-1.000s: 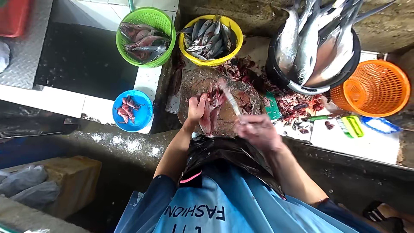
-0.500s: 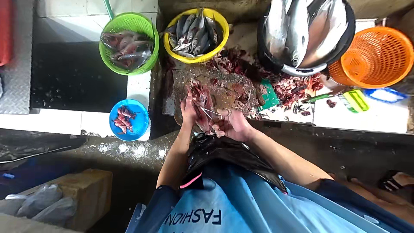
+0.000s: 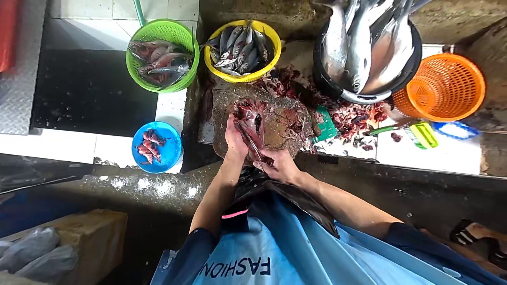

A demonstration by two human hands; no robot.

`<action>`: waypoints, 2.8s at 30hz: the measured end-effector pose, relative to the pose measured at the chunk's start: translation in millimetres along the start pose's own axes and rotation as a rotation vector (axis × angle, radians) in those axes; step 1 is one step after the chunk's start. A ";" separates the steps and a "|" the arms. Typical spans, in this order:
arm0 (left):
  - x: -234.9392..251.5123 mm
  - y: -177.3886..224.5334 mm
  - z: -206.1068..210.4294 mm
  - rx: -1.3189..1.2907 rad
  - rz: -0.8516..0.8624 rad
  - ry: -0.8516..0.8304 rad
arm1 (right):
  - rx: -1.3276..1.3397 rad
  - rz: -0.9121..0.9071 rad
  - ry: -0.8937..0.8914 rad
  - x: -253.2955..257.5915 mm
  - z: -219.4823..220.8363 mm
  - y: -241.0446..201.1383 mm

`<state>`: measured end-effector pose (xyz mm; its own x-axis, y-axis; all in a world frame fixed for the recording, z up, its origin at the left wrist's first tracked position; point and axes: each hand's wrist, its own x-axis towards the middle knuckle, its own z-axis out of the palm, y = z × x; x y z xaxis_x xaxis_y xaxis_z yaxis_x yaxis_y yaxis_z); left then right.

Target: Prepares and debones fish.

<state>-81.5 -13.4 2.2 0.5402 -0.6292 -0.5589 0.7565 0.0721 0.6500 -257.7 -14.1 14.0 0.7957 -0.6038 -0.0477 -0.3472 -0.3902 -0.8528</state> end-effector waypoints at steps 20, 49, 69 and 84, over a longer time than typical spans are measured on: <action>84.5 28.7 -44.2 0.670 0.063 -0.053 | 0.111 0.629 0.293 -13.1 -91.4 93.1; 10.3 -53.5 -80.3 0.453 -0.243 0.212 | -0.629 0.567 -0.373 -103.4 -82.6 72.3; 24.4 -3.5 -74.4 1.225 0.535 0.261 | 0.075 0.396 -0.238 6.7 -34.4 36.0; 98.4 15.5 -86.2 1.504 0.319 0.250 | 1.029 0.747 -0.177 38.4 16.3 55.3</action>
<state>15.2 -7.5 -87.1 0.7619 -0.5881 -0.2714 -0.3664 -0.7369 0.5681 -238.3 -47.6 -43.5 0.6573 -0.3116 -0.6862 -0.2568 0.7634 -0.5927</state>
